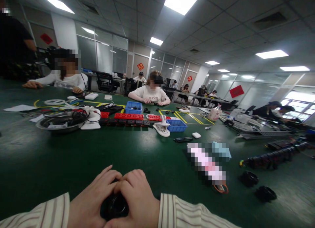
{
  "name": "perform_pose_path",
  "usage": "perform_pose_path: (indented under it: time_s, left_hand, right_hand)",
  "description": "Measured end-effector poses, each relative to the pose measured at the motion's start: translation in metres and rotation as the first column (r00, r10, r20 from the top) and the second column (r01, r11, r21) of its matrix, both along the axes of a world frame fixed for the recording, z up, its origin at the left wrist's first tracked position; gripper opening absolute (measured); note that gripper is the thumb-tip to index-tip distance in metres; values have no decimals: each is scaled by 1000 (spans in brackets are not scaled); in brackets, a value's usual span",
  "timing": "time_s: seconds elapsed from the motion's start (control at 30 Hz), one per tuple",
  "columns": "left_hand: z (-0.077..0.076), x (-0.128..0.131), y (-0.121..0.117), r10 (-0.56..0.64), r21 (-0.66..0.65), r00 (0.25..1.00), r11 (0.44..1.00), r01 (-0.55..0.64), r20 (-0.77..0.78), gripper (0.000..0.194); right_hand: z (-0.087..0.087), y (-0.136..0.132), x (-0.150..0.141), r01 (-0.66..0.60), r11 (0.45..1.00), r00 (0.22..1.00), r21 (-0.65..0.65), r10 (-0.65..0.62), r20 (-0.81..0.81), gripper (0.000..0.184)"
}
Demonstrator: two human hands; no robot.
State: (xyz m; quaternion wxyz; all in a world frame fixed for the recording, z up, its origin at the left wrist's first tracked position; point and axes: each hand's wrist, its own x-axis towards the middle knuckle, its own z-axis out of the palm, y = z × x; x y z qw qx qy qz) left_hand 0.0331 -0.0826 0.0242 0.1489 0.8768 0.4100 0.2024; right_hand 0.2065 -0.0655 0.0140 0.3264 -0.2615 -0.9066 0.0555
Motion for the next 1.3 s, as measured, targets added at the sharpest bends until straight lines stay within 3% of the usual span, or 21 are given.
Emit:
perform_pose_path:
  time_s: [0.2,0.37,0.47,0.6,0.77,0.93,1.07,1.17,1.3]
  left_hand:
    - [8,2,4,-109,-133,994,985,108,-3,44]
    - [8,1,8,-149,-207,989,968,143,-12,52]
    - [4,-1,7,-148,-196,989,969,149,17,55]
    - [-7,-5,4,-85,-115,994,989,93,73,73]
    - [-20,-11,6,-68,-49,993,996,73,95,85]
    - [-9,-4,2,37,11,998,999,-38,59,82]
    - [4,3,-3,51,-39,999,998,-51,2,52]
    - [7,4,-2,16,-101,1000,995,-16,-3,38]
    - [6,4,3,-40,-159,998,986,46,41,35]
  right_hand:
    - [-2,3,1,-138,988,988,70,132,86,40]
    - [-9,14,4,-471,877,875,98,450,179,14]
    - [-14,17,3,-519,846,853,125,503,138,15]
    - [-3,12,4,-459,879,881,127,469,-58,28]
    - [29,-3,13,-240,968,954,-72,221,-203,57]
    - [29,-10,11,-39,976,976,-213,-9,-216,64]
    - [19,-11,5,15,988,981,-151,-44,-190,63]
    - [14,-9,2,37,992,993,-117,-49,-105,50]
    - [9,-2,2,-116,991,992,-60,113,-60,29]
